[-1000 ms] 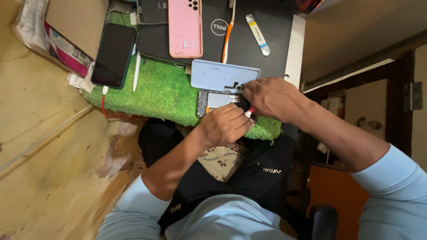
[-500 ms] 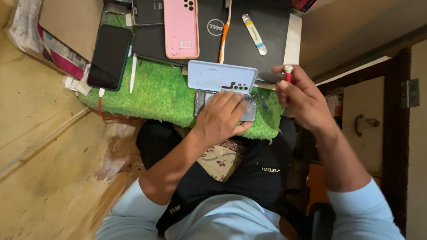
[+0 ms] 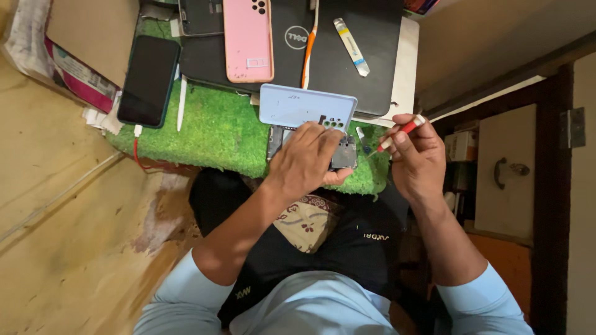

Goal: The person disassembles a smartphone on a green mat, using a screwdriver to remove screws and a plastic pry tool to separate the back cover. They detach the camera module and disconnect internal ribbon cables, then lift the battery from the chassis.

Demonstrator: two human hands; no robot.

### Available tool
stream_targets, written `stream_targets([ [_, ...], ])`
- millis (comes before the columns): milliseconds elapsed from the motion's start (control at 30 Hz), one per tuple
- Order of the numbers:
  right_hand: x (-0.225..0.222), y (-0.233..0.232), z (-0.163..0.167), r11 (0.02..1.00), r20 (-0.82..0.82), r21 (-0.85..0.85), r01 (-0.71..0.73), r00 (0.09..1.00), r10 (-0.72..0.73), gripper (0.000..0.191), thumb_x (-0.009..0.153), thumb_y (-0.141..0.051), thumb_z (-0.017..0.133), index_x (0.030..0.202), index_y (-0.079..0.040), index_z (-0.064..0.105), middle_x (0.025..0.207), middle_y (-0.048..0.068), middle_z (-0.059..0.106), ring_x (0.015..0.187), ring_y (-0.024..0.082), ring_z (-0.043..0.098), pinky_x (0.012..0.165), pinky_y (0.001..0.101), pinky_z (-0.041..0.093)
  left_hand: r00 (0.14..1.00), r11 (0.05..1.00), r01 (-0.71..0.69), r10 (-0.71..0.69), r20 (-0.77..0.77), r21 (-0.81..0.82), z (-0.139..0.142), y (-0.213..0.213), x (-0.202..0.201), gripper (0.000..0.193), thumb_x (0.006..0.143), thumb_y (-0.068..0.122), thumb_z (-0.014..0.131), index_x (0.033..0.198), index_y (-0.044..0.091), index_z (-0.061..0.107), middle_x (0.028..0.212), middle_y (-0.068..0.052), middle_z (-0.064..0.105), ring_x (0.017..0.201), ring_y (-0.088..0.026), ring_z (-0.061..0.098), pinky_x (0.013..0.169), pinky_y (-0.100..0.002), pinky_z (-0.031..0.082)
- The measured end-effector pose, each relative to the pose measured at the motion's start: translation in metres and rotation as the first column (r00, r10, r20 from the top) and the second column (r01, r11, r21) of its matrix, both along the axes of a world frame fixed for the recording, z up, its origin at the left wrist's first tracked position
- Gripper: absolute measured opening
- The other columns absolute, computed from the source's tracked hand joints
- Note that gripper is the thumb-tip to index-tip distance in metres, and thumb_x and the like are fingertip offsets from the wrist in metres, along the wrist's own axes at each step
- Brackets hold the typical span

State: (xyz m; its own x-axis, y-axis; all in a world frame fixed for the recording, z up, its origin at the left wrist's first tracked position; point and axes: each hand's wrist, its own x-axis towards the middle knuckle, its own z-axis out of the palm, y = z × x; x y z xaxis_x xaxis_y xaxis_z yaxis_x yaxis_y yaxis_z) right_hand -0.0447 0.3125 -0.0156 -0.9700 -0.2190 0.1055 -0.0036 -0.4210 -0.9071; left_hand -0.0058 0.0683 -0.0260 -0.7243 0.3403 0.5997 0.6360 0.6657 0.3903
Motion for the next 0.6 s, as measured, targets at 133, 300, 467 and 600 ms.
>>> stream_targets([
  [133,0.0003,-0.0015,-0.0011,0.999,-0.047,0.048,0.026,0.999,-0.024,0.019,0.105,0.000,0.064,0.124,0.001,0.062,0.107,0.009,0.070,0.099,0.022,0.071,0.092,0.0356,0.058,1.000,1.000,-0.003,0.003,-0.017,0.007,0.0000,-0.0016,0.0009,0.069,0.079,0.040,0.087,0.120,-0.004,0.054,0.110,-0.019,0.067,0.110,-0.036,0.063,0.106,-0.048,0.048],
  [300,-0.0015,0.0001,0.0018,0.999,-0.019,-0.013,0.033,0.999,-0.034,0.017,0.107,-0.002,0.063,0.124,0.001,0.061,0.106,0.011,0.071,0.096,0.022,0.070,0.090,0.0340,0.057,0.999,0.999,-0.006,0.008,-0.052,0.034,0.0032,-0.0037,0.0021,0.064,0.083,0.040,0.084,0.120,-0.004,0.055,0.112,-0.019,0.068,0.112,-0.036,0.063,0.105,-0.048,0.048],
  [467,-0.0032,0.0019,0.0057,1.000,-0.011,-0.005,0.024,1.000,-0.025,0.016,0.107,-0.004,0.062,0.123,0.001,0.060,0.104,0.012,0.070,0.096,0.021,0.069,0.088,0.0329,0.056,0.996,0.997,-0.014,0.007,0.093,0.070,0.0069,-0.0045,0.0002,0.062,0.085,0.042,0.081,0.121,-0.004,0.060,0.108,-0.020,0.068,0.107,-0.037,0.063,0.098,-0.048,0.048],
  [600,-0.0026,0.0017,0.0071,1.000,-0.006,0.021,0.023,1.000,-0.023,0.015,0.108,-0.004,0.060,0.123,0.001,0.061,0.102,0.012,0.069,0.093,0.020,0.067,0.086,0.0321,0.054,0.999,0.997,0.004,0.000,-0.046,0.081,0.0092,-0.0055,-0.0002,0.045,0.093,0.037,0.079,0.112,0.000,0.064,0.109,-0.015,0.071,0.107,-0.031,0.066,0.099,-0.045,0.049],
])
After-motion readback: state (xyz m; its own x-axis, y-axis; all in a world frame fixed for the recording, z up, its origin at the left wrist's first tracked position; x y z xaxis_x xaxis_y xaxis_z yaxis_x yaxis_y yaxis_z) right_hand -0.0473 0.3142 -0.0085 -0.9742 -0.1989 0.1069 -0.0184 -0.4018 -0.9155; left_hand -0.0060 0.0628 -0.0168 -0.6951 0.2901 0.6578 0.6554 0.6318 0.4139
